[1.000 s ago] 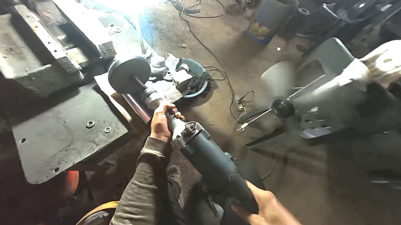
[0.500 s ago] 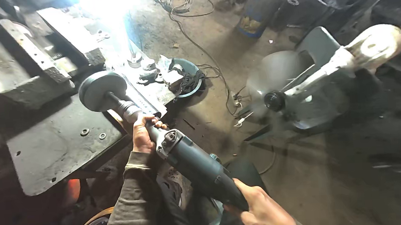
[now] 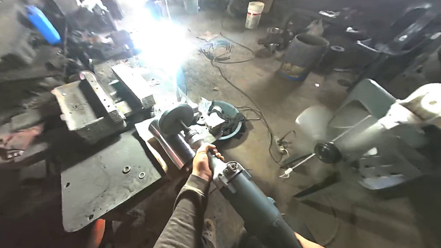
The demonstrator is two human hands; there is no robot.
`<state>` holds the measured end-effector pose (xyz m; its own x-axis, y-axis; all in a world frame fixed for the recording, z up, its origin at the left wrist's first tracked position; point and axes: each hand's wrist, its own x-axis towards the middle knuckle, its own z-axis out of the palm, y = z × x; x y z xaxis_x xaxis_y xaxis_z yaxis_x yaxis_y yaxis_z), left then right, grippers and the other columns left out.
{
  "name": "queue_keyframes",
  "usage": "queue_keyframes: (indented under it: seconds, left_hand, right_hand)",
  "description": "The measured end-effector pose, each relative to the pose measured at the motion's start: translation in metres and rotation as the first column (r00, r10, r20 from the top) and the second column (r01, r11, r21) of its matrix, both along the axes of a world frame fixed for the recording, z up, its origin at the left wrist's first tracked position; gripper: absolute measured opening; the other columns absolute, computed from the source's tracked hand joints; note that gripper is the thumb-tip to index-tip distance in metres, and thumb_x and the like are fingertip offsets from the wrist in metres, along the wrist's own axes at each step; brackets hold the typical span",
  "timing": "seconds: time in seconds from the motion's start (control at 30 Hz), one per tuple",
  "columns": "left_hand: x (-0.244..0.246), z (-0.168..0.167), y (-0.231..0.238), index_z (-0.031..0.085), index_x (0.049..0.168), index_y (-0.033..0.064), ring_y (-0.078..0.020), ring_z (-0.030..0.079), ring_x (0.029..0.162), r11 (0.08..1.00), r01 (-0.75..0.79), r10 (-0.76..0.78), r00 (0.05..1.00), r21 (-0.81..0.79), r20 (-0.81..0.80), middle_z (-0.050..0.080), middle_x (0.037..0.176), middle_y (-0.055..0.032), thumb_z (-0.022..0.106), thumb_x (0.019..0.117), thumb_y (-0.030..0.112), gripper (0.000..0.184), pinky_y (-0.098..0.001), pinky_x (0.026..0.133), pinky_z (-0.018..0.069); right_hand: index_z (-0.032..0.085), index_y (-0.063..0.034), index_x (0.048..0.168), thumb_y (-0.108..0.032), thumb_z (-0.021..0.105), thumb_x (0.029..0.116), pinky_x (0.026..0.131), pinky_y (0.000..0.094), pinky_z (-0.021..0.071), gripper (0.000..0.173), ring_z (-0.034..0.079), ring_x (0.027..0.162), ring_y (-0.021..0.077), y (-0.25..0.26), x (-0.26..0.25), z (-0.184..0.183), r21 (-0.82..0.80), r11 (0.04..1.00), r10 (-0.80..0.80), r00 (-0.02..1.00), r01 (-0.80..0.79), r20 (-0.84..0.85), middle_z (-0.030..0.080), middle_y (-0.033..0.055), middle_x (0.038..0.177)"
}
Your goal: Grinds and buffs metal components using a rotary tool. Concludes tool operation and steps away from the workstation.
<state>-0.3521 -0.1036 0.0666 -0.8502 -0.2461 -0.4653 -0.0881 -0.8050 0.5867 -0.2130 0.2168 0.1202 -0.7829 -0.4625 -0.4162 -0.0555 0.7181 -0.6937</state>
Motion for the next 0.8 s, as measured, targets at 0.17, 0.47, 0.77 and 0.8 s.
queue_keyframes:
  seconds: [0.17, 0.47, 0.77, 0.8]
  left_hand:
    - [-0.011, -0.007, 0.01, 0.051, 0.086, 0.0074, -0.0186, 0.055, 0.051, 1.0, 0.01, -0.01, 0.998, 0.002, 0.054, 0.052, 0.063, -0.0051, 0.045, 0.1037, 0.014, 0.02, -0.0358, 0.054, 0.056]
    - [0.006, -0.004, -0.002, 0.053, 0.084, 0.0096, -0.0183, 0.057, 0.053, 0.999, -0.006, 0.006, 1.0, -0.035, 0.009, 0.053, 0.063, -0.0039, 0.048, 0.1008, 0.015, 0.018, -0.0362, 0.055, 0.0565]
    - [0.046, 0.0, -0.027, 0.051, 0.079, 0.0101, -0.0175, 0.058, 0.051, 0.995, -0.098, 0.098, 0.995, 0.005, -0.033, 0.052, 0.06, -0.0031, 0.04, 0.1043, 0.018, 0.029, -0.035, 0.056, 0.057]
    - [0.048, -0.002, -0.029, 0.051, 0.078, 0.01, -0.0178, 0.058, 0.051, 0.994, -0.108, 0.108, 0.994, 0.02, -0.035, 0.052, 0.06, -0.0031, 0.039, 0.1044, 0.019, 0.03, -0.0352, 0.056, 0.057]
  right_hand:
    - [0.065, 0.0, 0.126, -0.034, 0.079, 0.0897, 0.097, 0.0504, 0.0564, 0.051, 0.071, 0.105, 0.0247, 0.009, 0.0, -0.015, -0.03, 0.998, -0.048, 0.999, 0.048, 0.003, 0.074, 0.0153, 0.11]
    - [0.065, -0.0003, 0.128, -0.033, 0.08, 0.0886, 0.098, 0.0479, 0.0574, 0.054, 0.073, 0.105, 0.0217, 0.004, 0.005, -0.008, -0.028, 1.0, -0.008, 0.999, 0.007, -0.034, 0.075, 0.0129, 0.109]
    - [0.062, -0.0034, 0.133, -0.037, 0.076, 0.091, 0.088, 0.055, 0.0591, 0.056, 0.075, 0.096, 0.0276, -0.012, 0.017, 0.004, 0.057, 0.994, 0.09, 0.996, -0.09, 0.003, 0.076, 0.0131, 0.101]
    - [0.062, -0.0045, 0.133, -0.039, 0.075, 0.0911, 0.086, 0.0554, 0.0593, 0.056, 0.075, 0.095, 0.0277, -0.013, 0.017, 0.004, 0.071, 0.993, 0.096, 0.995, -0.096, 0.01, 0.076, 0.0125, 0.1]
